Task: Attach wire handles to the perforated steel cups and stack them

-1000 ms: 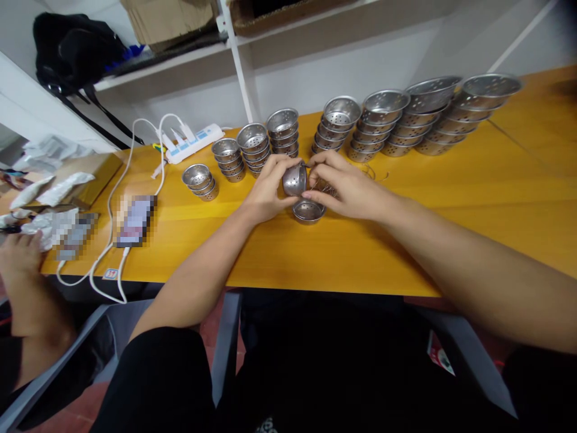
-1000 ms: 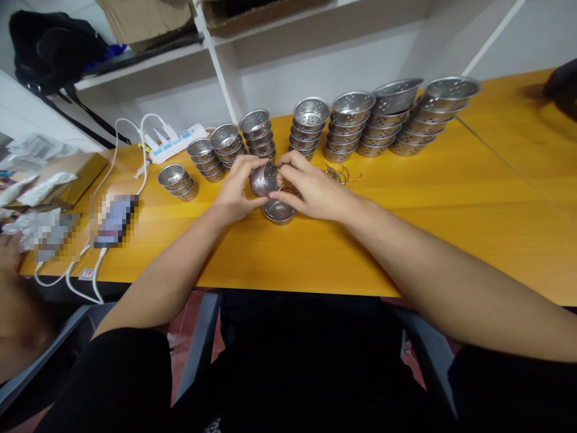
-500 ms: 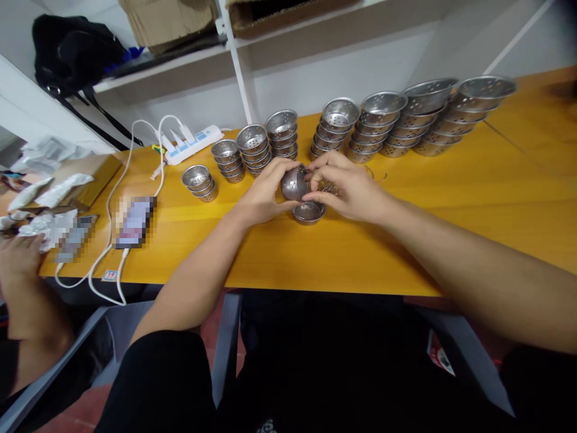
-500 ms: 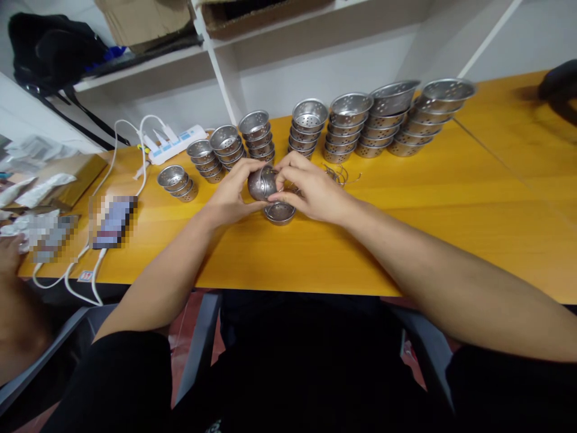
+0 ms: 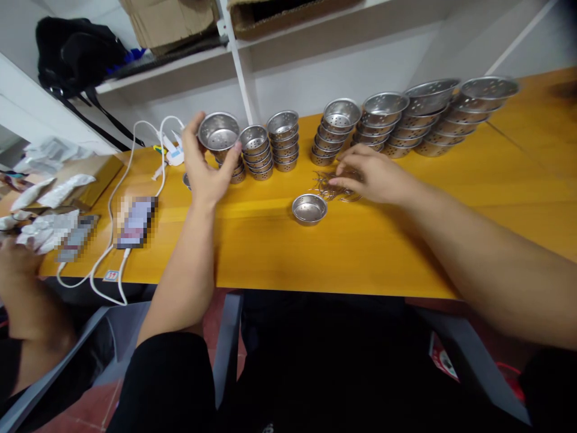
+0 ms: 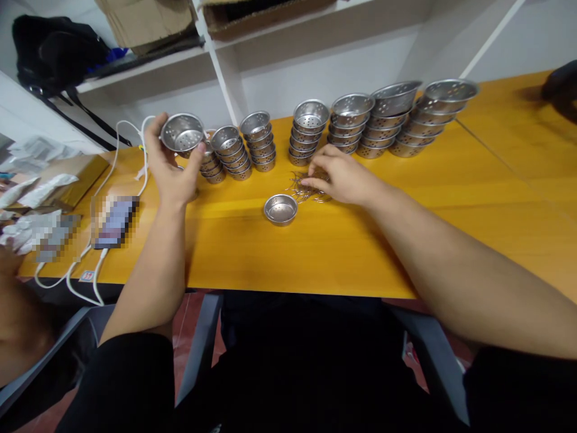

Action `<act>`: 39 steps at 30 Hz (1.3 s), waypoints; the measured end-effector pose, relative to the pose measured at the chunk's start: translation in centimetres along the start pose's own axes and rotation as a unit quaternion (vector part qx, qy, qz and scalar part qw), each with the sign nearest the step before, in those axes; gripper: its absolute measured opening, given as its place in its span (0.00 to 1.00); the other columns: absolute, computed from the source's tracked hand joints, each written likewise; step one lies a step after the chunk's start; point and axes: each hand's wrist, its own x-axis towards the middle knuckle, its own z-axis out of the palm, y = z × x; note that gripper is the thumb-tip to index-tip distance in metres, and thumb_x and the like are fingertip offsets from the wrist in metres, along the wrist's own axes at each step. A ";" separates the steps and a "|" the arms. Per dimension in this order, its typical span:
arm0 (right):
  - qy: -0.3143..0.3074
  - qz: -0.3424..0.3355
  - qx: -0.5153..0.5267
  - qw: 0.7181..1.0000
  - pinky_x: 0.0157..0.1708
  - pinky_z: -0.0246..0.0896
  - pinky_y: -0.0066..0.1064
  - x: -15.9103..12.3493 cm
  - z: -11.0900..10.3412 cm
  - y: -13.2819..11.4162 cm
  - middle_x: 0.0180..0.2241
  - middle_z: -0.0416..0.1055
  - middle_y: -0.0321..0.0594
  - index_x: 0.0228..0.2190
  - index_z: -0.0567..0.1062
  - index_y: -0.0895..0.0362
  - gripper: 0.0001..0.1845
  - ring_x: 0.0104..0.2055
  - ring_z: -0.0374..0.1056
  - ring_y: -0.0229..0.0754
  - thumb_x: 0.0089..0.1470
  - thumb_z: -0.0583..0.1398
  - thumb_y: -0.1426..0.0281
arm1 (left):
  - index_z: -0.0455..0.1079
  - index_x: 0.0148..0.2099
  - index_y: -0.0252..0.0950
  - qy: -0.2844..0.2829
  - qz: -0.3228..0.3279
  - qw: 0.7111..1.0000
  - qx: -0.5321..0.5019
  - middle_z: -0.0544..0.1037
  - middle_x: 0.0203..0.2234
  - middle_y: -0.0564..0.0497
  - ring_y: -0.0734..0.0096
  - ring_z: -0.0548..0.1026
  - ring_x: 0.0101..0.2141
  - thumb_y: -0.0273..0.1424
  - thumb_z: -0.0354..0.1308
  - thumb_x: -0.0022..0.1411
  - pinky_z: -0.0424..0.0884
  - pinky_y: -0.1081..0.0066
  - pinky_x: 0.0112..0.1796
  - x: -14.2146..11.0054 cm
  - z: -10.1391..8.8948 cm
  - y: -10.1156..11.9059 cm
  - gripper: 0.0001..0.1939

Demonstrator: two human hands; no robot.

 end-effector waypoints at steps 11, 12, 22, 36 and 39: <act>0.000 0.002 0.014 1.000 0.66 0.85 0.69 0.3 1.5 0.1 0.54 0.83 0.53 0.44 0.87 0.48 0.32 0.57 0.85 0.68 0.75 0.71 0.33 | 0.73 0.82 0.52 -0.041 -0.052 0.998 0.010 0.76 0.85 0.37 0.34 0.69 0.90 0.67 0.78 0.73 0.58 0.30 0.95 2.1 1.0 -5.5 0.47; -0.001 0.002 0.015 1.000 0.65 0.85 0.69 0.2 1.5 0.1 0.53 0.83 0.53 0.44 0.87 0.48 0.32 0.56 0.85 0.67 0.75 0.71 0.33 | 0.74 0.81 0.53 -0.048 -0.049 0.998 0.006 0.76 0.85 0.38 0.34 0.69 0.90 0.67 0.78 0.73 0.57 0.30 0.95 2.1 1.1 -5.6 0.46; -0.002 -0.006 0.029 1.000 0.65 0.85 0.68 0.2 1.6 0.2 0.52 0.82 0.52 0.43 0.86 0.47 0.32 0.56 0.84 0.67 0.75 0.72 0.30 | 0.91 0.67 0.58 -0.109 -0.004 0.994 0.002 0.81 0.82 0.42 0.23 0.69 0.89 0.62 0.74 0.76 0.55 0.10 0.90 1.8 2.0 -8.1 0.27; -0.044 0.006 0.005 0.999 0.60 0.84 0.64 0.0 1.3 1.1 0.49 0.82 0.51 0.41 0.86 0.47 0.35 0.50 0.82 0.63 0.73 0.70 0.28 | 0.89 0.67 0.56 -0.122 -0.038 0.991 0.041 0.79 0.87 0.45 0.19 0.68 0.89 0.67 0.75 0.70 0.43 0.05 0.88 1.8 2.3 -7.7 0.33; -0.067 0.006 0.003 0.998 0.59 0.84 0.64 0.0 1.4 1.5 0.47 0.82 0.51 0.41 0.86 0.47 0.34 0.50 0.83 0.64 0.72 0.71 0.29 | 0.82 0.75 0.54 -0.077 -0.035 0.995 0.058 0.77 0.88 0.47 0.27 0.63 0.92 0.78 0.68 0.69 0.41 0.11 0.92 1.5 2.1 -6.8 0.47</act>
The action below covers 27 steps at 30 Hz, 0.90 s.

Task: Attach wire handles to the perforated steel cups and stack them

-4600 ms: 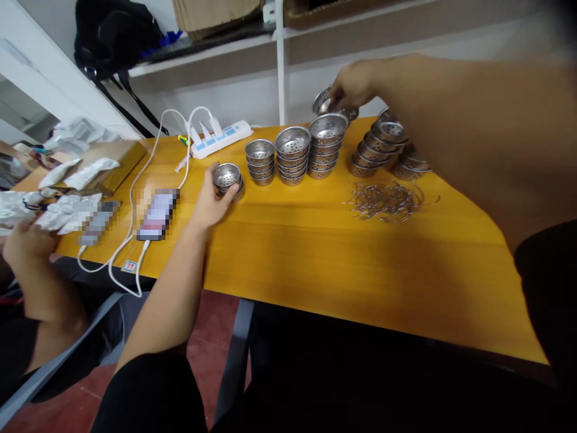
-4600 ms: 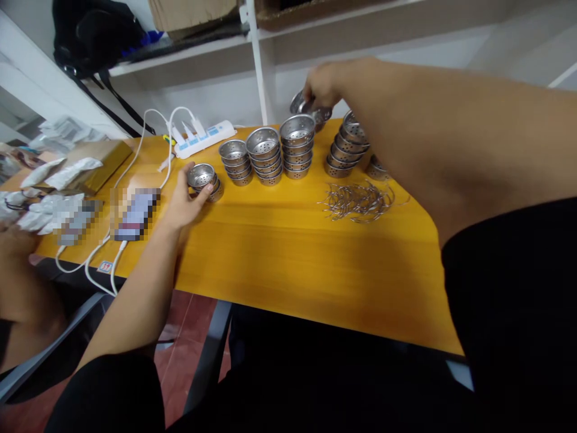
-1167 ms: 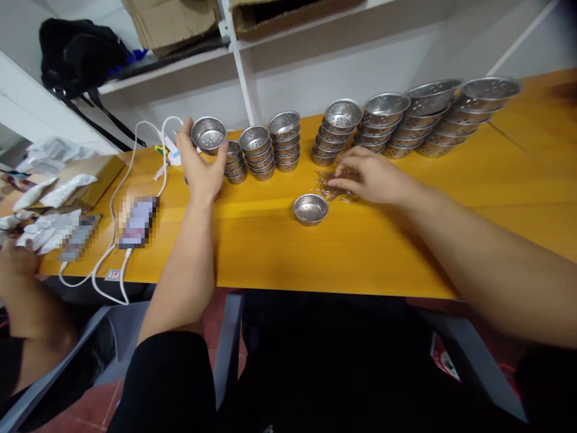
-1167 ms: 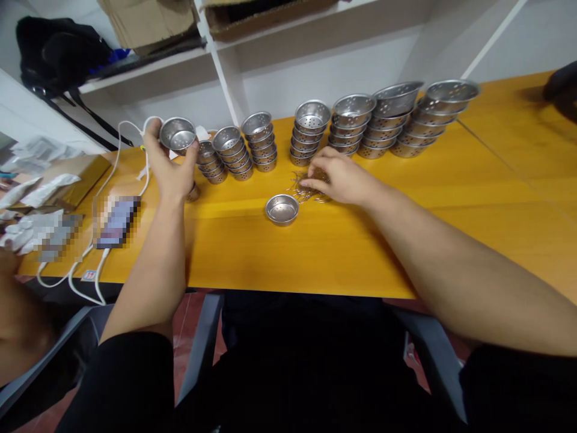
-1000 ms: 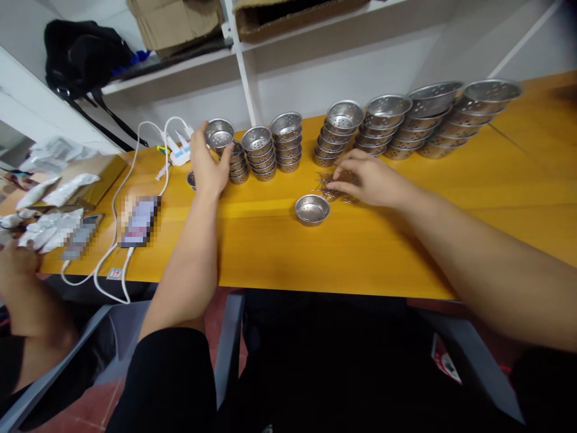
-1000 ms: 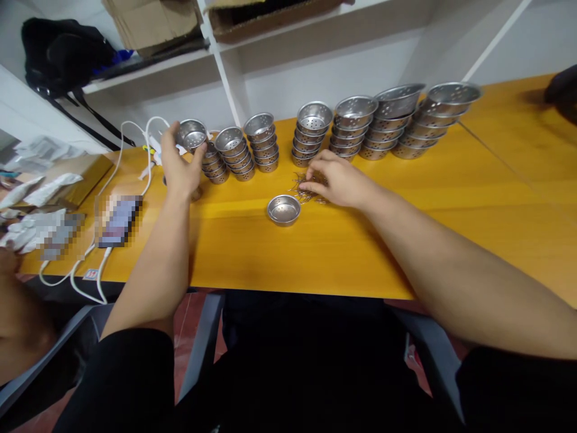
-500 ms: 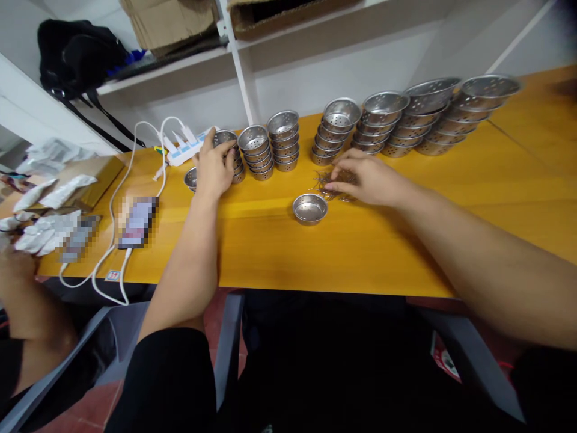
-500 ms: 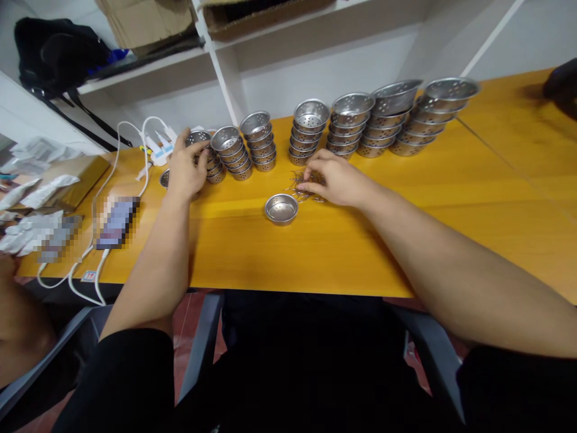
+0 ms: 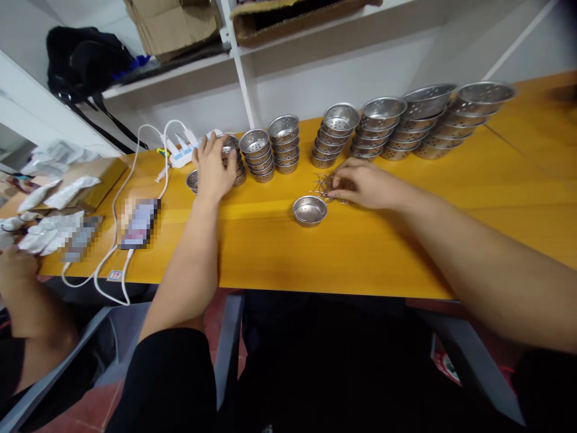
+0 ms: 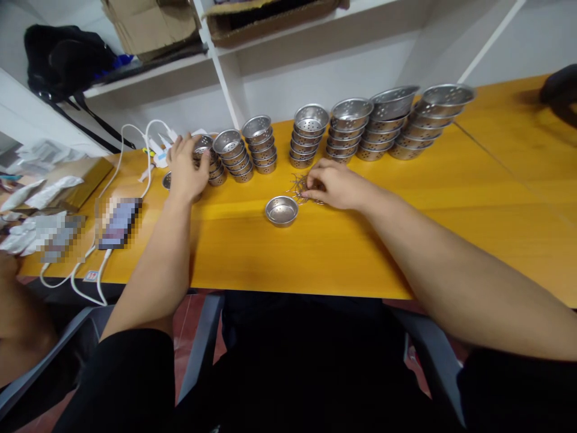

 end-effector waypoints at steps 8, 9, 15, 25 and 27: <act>0.020 -0.015 -0.025 0.999 0.60 0.85 0.67 0.0 0.0 -0.5 0.46 0.84 0.51 0.43 0.86 0.45 0.27 0.51 0.82 0.65 0.77 0.67 0.36 | 0.80 0.68 0.50 0.036 0.209 0.973 -0.087 0.90 0.64 0.42 0.42 0.89 0.66 0.71 0.52 0.89 0.83 0.31 0.73 -3.4 -2.4 9.9 0.34; 0.036 -0.019 -0.027 0.999 0.60 0.85 0.69 0.0 -0.2 -1.1 0.48 0.84 0.52 0.43 0.86 0.46 0.26 0.52 0.83 0.66 0.78 0.66 0.38 | 0.79 0.70 0.50 -0.043 0.217 0.968 -0.115 0.91 0.62 0.43 0.45 0.91 0.61 0.71 0.55 0.88 0.87 0.35 0.69 -4.3 -1.8 11.0 0.34; 0.091 -0.052 0.005 0.995 0.56 0.83 0.64 -0.3 -1.5 -6.2 0.47 0.86 0.51 0.46 0.87 0.46 0.19 0.50 0.84 0.65 0.83 0.62 0.49 | 0.69 0.87 0.43 -0.360 0.175 0.890 -0.216 0.80 0.84 0.29 0.27 0.83 0.81 0.72 0.86 0.61 0.82 0.32 0.81 -9.2 5.1 13.0 0.67; -0.032 -0.151 0.078 0.985 0.58 0.82 0.53 -0.9 0.9 -10.1 0.58 0.88 0.52 0.55 0.90 0.50 0.16 0.53 0.84 0.59 0.85 0.62 0.59 | 0.64 0.82 0.44 -0.240 0.182 0.936 -0.180 0.84 0.74 0.36 0.39 0.83 0.73 0.38 0.86 0.62 0.82 0.42 0.76 -9.5 7.7 12.5 0.54; -0.027 -0.139 0.106 0.984 0.57 0.81 0.52 -0.7 1.1 -10.1 0.52 0.84 0.50 0.48 0.88 0.49 0.14 0.49 0.82 0.57 0.85 0.63 0.59 | 0.68 0.80 0.44 -0.228 0.208 0.943 -0.125 0.86 0.71 0.38 0.39 0.82 0.72 0.36 0.84 0.64 0.80 0.41 0.76 -9.4 7.1 13.0 0.48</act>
